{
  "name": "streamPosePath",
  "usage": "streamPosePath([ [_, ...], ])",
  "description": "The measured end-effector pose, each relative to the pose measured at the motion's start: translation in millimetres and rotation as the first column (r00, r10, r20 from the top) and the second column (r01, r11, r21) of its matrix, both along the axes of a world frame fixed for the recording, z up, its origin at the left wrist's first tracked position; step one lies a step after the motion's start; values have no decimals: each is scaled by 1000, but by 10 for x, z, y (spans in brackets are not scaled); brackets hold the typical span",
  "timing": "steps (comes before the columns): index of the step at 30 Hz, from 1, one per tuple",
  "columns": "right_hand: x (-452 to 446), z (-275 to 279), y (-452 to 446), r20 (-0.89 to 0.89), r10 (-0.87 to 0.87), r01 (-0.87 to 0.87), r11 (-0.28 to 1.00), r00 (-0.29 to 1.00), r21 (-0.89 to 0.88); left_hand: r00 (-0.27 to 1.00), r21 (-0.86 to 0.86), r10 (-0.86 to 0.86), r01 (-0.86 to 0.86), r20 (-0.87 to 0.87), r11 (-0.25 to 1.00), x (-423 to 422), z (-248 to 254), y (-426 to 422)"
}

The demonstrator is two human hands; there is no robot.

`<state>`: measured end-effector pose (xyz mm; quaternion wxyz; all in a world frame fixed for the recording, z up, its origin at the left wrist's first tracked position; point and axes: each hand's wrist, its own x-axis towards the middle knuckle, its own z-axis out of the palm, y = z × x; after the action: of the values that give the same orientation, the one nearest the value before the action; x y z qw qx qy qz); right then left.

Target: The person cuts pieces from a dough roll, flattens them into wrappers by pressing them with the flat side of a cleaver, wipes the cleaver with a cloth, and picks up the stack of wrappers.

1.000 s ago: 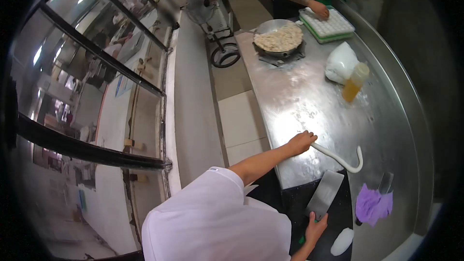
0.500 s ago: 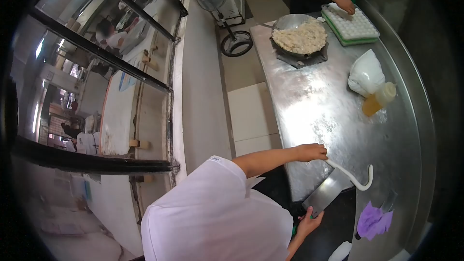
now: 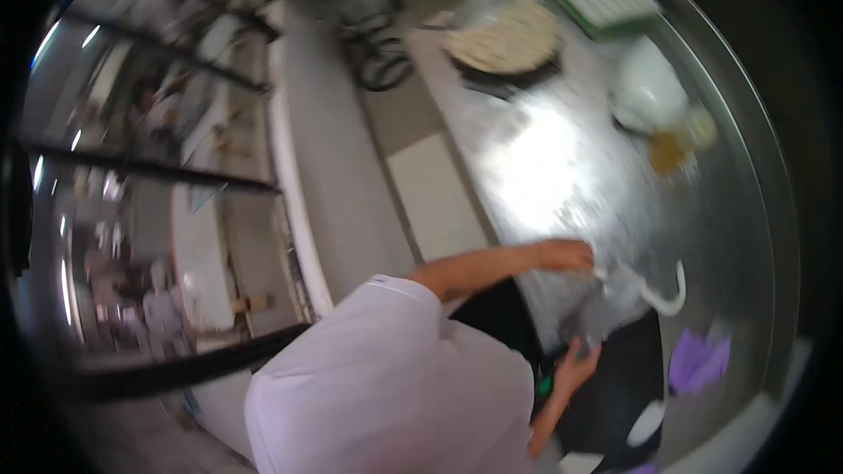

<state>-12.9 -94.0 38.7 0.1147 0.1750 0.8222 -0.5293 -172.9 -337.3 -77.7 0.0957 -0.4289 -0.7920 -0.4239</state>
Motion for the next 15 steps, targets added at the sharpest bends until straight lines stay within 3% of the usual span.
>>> streamPosePath([
  [1, -19, -8, 11, -31, 83, -77, 984, 996, 162, 996, 17, -71, 71, 47, 997, -58, -198, 8],
  [2, -27, -63, 4, -257, 224, -132, 935, 940, 329, 962, -177, -55, 105, 266, 978, -85, -373, 61],
  [3, -54, 131, -90, -137, 153, -108, 951, 979, 289, 977, -98, -110, 129, 182, 987, -73, -263, -5],
  [5, -27, 73, -80, -151, 123, -76, 956, 981, 285, 995, -96, -30, 39, 92, 995, -63, -179, -14],
  [6, -73, 149, -151, -134, 80, -44, 966, 988, 255, 995, -190, 6, 13, 97, 982, -87, 29, -48],
  [8, -128, 292, -219, -85, 68, -41, 957, 994, 286, 990, -163, 40, -17, 135, 986, -100, 317, -60],
  [15, -169, 377, -266, -85, 98, -69, 953, 991, 294, 996, -127, 3, 9, 94, 992, -155, 333, -64],
])
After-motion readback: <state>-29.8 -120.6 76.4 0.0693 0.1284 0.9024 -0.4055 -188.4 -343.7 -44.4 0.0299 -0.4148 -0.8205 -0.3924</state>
